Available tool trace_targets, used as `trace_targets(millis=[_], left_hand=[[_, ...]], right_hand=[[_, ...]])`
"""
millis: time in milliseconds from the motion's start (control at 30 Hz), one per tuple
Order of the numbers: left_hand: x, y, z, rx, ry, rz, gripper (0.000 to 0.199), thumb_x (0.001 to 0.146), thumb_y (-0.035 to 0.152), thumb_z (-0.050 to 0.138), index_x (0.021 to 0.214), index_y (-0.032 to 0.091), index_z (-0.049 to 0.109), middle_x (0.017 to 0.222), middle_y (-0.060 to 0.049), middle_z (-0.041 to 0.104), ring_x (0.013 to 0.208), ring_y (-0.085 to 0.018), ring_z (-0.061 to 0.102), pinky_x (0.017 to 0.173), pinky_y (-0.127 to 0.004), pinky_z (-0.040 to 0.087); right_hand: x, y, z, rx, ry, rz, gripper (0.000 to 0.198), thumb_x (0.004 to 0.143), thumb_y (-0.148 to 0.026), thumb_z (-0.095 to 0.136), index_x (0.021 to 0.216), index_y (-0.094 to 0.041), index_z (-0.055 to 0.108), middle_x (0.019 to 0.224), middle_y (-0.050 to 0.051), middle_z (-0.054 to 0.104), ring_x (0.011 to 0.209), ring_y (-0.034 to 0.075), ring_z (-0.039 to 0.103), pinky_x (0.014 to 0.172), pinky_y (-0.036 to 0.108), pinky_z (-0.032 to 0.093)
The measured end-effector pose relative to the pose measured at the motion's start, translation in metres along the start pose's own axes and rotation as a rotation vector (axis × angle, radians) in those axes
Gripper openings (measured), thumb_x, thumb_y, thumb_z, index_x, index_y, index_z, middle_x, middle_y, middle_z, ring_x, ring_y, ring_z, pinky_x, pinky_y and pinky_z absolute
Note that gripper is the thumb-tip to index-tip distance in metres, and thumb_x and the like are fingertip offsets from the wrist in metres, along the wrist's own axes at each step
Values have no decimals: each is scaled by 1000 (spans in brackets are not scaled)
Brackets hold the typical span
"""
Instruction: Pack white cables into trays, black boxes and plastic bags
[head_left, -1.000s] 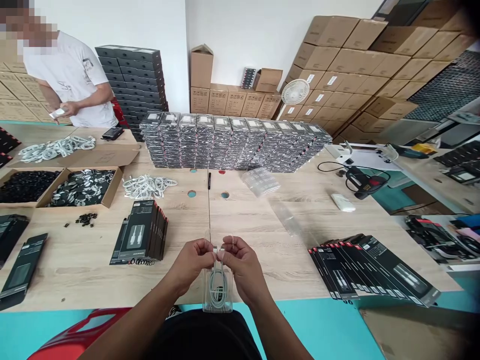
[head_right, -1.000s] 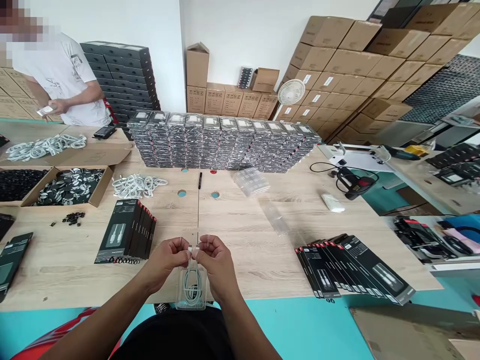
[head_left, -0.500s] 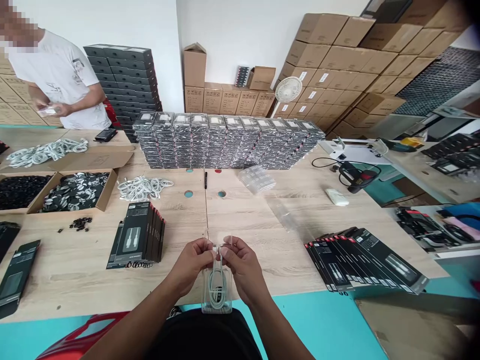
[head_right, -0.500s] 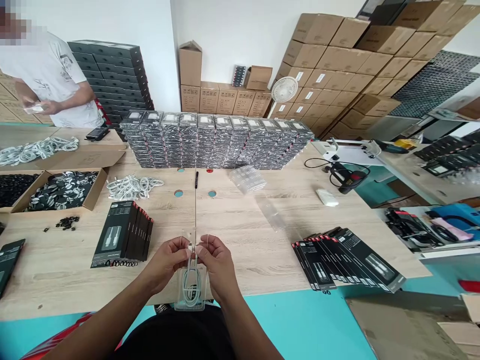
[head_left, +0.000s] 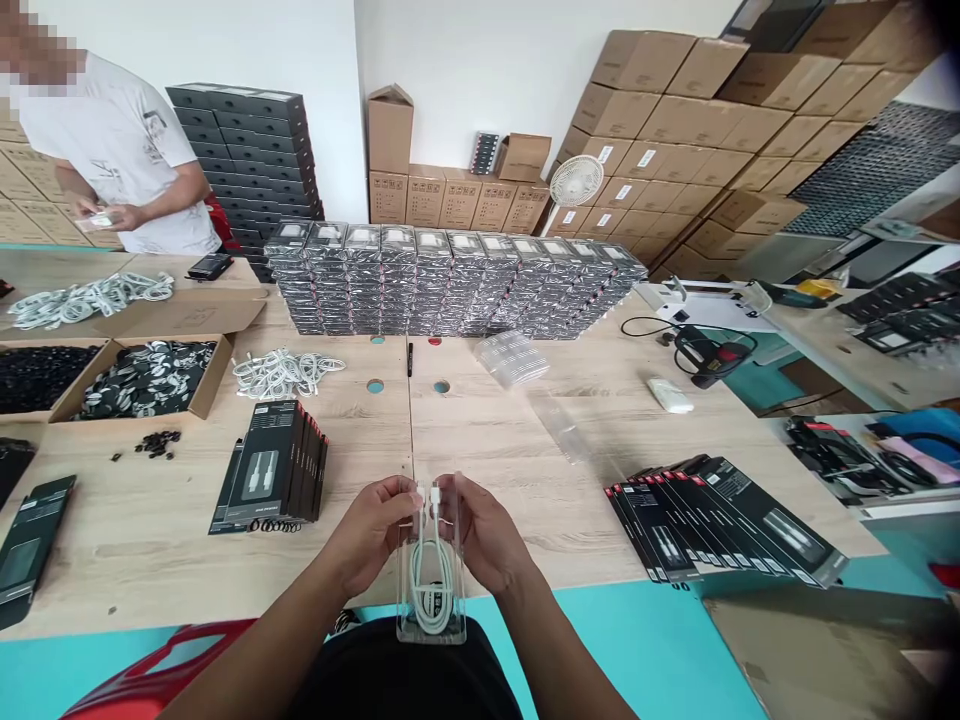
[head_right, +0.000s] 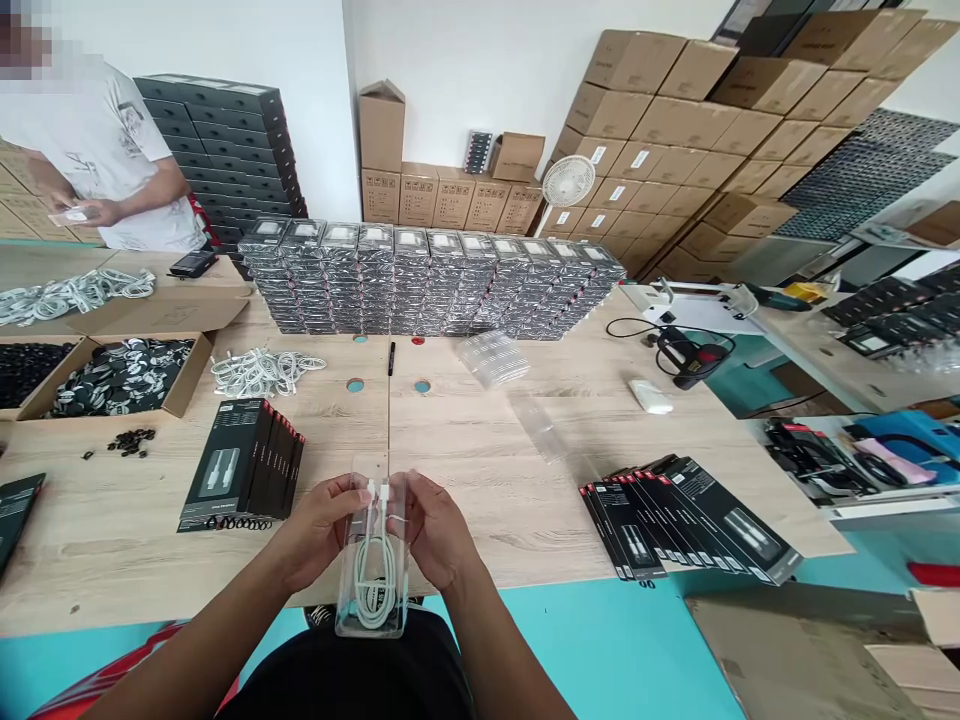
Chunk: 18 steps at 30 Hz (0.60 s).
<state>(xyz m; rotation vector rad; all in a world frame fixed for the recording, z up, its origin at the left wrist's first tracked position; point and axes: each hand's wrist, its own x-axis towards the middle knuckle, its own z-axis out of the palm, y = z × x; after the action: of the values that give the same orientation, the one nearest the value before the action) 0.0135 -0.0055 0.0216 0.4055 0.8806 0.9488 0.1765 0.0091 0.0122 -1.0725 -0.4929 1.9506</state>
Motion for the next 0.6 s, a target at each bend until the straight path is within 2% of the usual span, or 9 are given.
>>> trace_targets(millis=[133, 233, 300, 400, 467, 600], left_hand=[[-1, 2, 1, -28, -3, 59, 34, 70, 26, 83, 98, 18, 66, 88, -2, 66, 73, -13, 61, 70, -26, 48], [1, 1, 4, -57, 55, 126, 37, 70, 26, 84, 101, 18, 65, 87, -2, 66, 74, -13, 62, 67, -25, 47], [5, 1, 9, -71, 66, 137, 38, 70, 25, 84, 101, 17, 65, 84, -1, 64, 71, -12, 60, 64, -24, 46], [11, 8, 22, -106, 16, 137, 39, 73, 26, 82, 107, 17, 64, 79, 1, 62, 67, -9, 56, 64, -23, 45], [17, 16, 34, -122, -29, 167, 40, 75, 24, 80, 110, 17, 62, 76, 2, 61, 67, -9, 55, 64, -23, 45], [26, 30, 60, -102, -106, 217, 43, 75, 18, 79, 113, 16, 60, 79, 1, 62, 70, -9, 56, 67, -23, 46]], right_hand=[[-5, -3, 2, -2, -24, -94, 35, 81, -51, 71, 98, -20, 68, 79, 3, 68, 69, 14, 60, 63, 26, 49], [-10, -10, 3, -21, -20, -183, 40, 80, -49, 73, 109, -23, 63, 84, 2, 68, 70, 14, 60, 67, 27, 49], [-12, -15, 5, -87, 1, -236, 48, 75, -40, 80, 115, -24, 59, 86, 2, 68, 69, 14, 59, 66, 28, 48], [-14, -24, 7, -149, 98, -294, 55, 68, -22, 84, 117, -22, 58, 82, -1, 68, 62, 10, 54, 62, 24, 44], [-16, -34, 8, -117, 137, -323, 51, 69, -21, 82, 114, -20, 59, 80, -1, 68, 60, 8, 53, 60, 23, 42], [-22, -60, 7, -81, 134, -399, 51, 68, -22, 83, 113, -19, 59, 79, -1, 68, 63, 9, 55, 59, 22, 41]])
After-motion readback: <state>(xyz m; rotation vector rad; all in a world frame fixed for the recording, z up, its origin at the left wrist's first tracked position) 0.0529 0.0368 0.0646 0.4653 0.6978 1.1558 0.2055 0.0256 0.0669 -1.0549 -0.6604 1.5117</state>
